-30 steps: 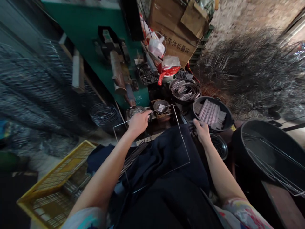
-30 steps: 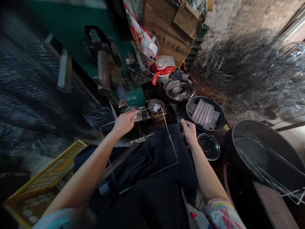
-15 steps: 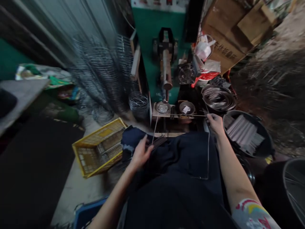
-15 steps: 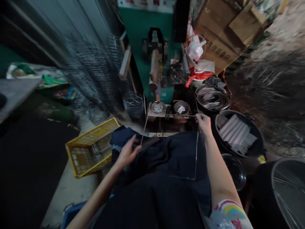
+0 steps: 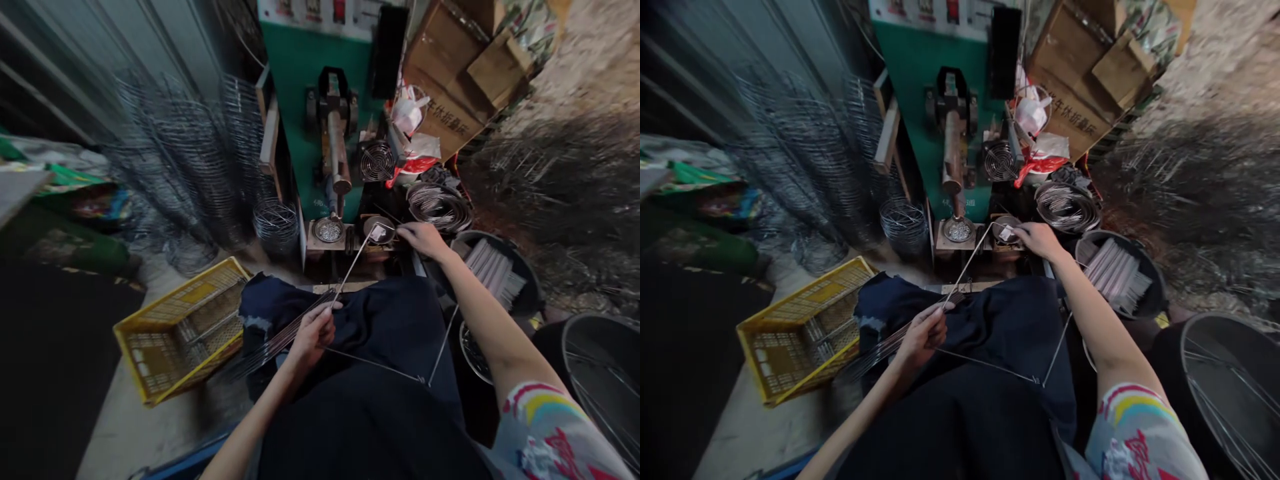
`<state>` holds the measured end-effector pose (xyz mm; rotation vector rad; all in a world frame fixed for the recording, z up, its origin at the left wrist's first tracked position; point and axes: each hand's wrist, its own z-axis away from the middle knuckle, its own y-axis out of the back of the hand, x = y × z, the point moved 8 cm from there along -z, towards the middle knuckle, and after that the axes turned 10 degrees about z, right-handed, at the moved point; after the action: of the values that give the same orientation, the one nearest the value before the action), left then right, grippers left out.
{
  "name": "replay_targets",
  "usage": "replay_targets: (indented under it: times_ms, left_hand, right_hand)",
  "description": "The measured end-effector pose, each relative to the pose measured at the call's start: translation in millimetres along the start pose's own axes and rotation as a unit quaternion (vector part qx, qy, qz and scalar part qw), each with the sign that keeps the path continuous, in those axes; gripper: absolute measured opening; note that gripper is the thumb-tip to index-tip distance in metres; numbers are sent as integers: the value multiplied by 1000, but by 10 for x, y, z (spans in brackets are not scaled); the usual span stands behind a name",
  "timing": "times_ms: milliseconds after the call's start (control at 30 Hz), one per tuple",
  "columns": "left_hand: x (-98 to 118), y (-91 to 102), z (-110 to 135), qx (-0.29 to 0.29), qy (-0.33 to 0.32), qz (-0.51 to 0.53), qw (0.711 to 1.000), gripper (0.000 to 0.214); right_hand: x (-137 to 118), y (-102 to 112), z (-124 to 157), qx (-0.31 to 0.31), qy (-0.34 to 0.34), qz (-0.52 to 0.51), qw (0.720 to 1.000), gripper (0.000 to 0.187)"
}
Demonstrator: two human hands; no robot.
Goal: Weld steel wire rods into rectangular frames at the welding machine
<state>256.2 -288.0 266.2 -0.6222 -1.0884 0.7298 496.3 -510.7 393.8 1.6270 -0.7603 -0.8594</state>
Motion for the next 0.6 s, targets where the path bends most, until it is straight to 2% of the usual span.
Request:
replay_targets:
  times_ms: [67, 133, 200, 267, 433, 600]
  left_hand:
    - [-51, -83, -12, -15, 15, -1, 1000, 27]
    - [-76, -144, -9, -22, 21, 8, 1000, 24]
    - [-83, -169, -10, -13, 16, 13, 1000, 28]
    - [-91, -173, -26, 4, 0, 5, 1000, 32]
    - [-184, -176, -105, 40, -42, -22, 998, 33]
    - [-266, -232, -146, 53, -62, -27, 996, 35]
  right_hand:
    - [-254, 44, -214, -12, 40, -64, 997, 41]
    - [-368, 17, -353, -57, 49, -115, 991, 47]
    - [-378, -62, -408, -112, 41, -177, 977, 55]
    - [-318, -135, -412, -132, 18, -242, 961, 61]
    - [-73, -266, -377, -83, -59, -271, 957, 62]
    - [-32, -282, -331, -73, -66, -291, 952, 63]
